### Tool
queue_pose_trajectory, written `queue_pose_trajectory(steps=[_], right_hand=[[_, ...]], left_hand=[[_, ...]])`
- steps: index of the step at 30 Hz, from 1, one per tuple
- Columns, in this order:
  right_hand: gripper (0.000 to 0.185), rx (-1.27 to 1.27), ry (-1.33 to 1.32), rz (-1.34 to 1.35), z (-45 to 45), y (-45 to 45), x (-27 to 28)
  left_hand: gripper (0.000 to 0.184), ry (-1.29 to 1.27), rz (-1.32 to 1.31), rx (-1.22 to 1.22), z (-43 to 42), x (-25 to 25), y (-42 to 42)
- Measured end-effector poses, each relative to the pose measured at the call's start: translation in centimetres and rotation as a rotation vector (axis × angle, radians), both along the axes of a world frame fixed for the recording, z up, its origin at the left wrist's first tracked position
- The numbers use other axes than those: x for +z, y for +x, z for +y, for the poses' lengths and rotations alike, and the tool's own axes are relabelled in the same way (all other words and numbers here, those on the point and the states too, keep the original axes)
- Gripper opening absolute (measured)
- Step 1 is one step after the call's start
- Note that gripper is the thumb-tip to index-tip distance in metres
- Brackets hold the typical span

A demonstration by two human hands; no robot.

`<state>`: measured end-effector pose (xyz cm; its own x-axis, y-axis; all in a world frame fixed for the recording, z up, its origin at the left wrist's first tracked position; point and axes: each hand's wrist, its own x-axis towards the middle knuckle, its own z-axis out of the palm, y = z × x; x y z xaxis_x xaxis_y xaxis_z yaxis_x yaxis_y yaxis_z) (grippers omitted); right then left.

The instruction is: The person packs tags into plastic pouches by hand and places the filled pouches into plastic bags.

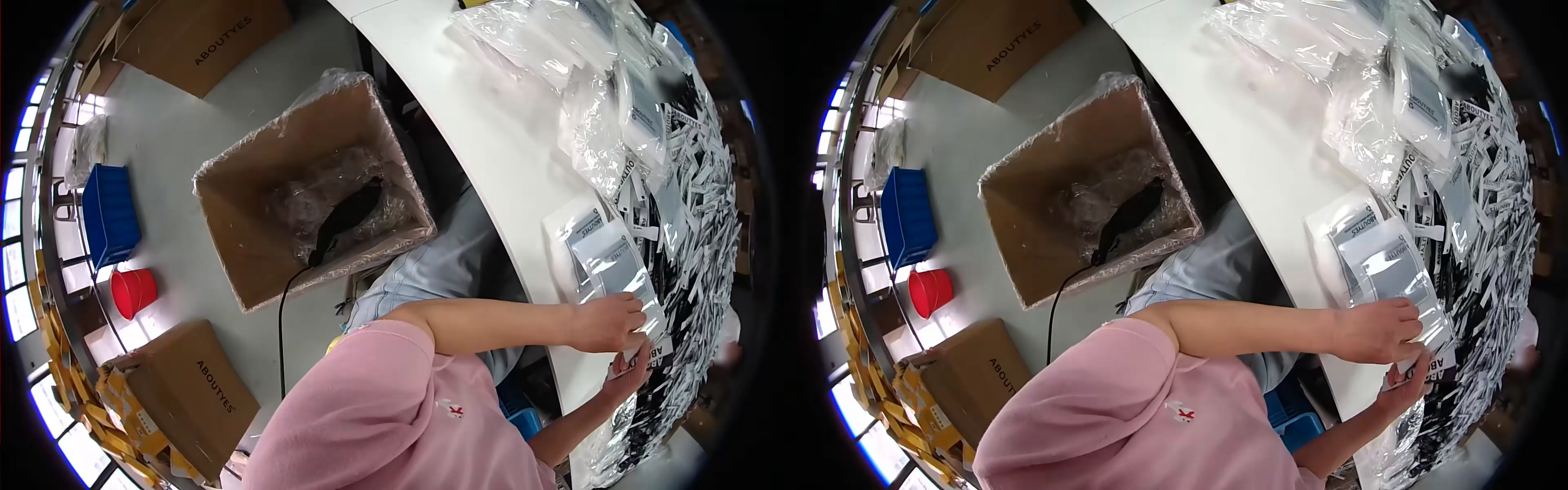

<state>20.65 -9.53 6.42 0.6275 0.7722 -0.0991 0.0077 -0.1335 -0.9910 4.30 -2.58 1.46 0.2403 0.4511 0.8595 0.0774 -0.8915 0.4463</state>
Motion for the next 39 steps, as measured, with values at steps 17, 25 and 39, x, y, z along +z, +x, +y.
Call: queue_pose_trajectory(steps=[17,25,39], right_hand=[[0.027,0.493,0.173,-0.625,0.5,-1.7,-0.7],[0.024,0.245,0.178,-0.750,1.1,-2.8,-0.8],[0.018,0.369,0.423,-1.021,5.6,-8.8,2.8]], left_hand=[[0.012,-0.882,-0.294,-0.325,-1.0,2.9,-2.2],[0.012,-0.624,-0.173,-0.204,0.2,2.9,-1.5],[0.019,-0.727,0.274,-0.424,6.7,8.0,-6.9]])
